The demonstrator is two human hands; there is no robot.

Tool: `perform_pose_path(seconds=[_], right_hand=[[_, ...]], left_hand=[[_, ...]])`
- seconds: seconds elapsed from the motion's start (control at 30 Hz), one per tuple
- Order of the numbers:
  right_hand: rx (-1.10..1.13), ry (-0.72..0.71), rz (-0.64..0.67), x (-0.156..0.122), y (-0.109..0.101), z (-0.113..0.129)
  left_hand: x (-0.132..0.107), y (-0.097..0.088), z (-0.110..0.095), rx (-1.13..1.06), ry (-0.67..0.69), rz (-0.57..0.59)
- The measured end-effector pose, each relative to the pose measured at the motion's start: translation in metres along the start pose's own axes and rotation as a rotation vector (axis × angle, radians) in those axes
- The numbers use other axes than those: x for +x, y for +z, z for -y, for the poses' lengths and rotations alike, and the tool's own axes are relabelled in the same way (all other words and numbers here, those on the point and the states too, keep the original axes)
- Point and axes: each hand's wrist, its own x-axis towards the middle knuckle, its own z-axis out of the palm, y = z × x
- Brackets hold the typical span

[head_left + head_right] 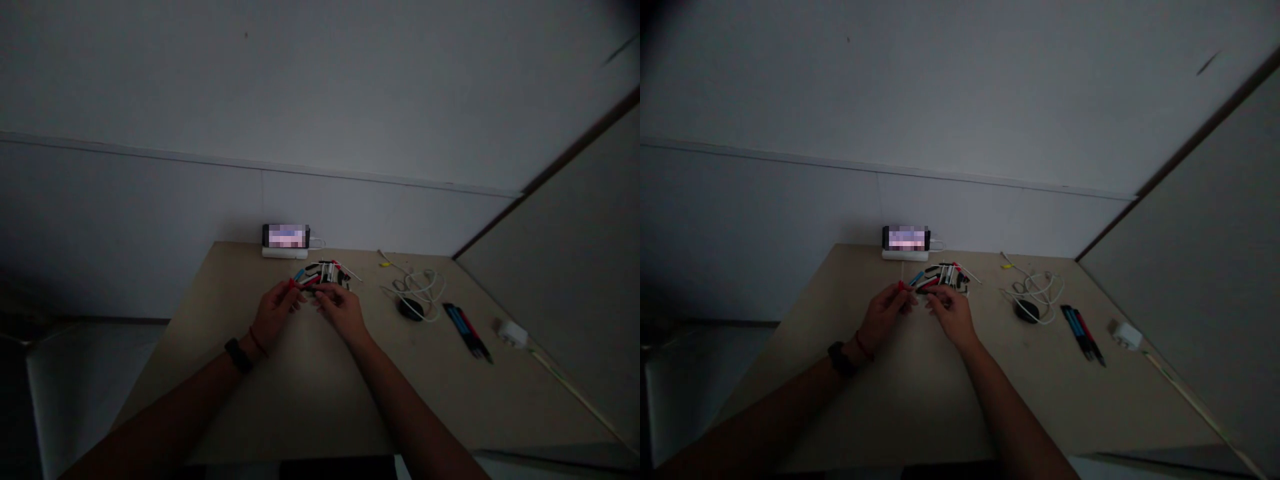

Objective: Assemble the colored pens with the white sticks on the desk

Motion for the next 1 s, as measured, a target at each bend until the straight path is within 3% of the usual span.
perform_pose_path(seconds=[0.13, 0.3, 0.4, 0.6, 0.7, 1.0], right_hand=[[0.218, 0.091, -0.125, 0.003, -0.002, -0.006], [0.381, 0.131, -0.181, 0.002, -0.009, -0.006], [0.383, 0.139, -0.189, 0.003, -0.016, -0.005], [0.285, 0.041, -0.258, 0.009, -0.03, 0.007], [0.233, -0.001, -0.21, 0.009, -0.039, 0.013], [0.328, -0.011, -0.227, 0.007, -0.048, 0.018]], left_hand=[[0.0, -0.002, -0.001, 0.086, 0.013, -0.066], [-0.006, 0.003, -0.004, 0.174, 0.029, 0.023], [-0.009, 0.008, -0.005, 0.226, 0.057, 0.074], [-0.008, 0.01, -0.001, 0.267, 0.077, 0.056], [-0.007, 0.008, 0.0, 0.307, 0.119, 0.069], [-0.006, 0.009, 0.0, 0.317, 0.146, 0.088]])
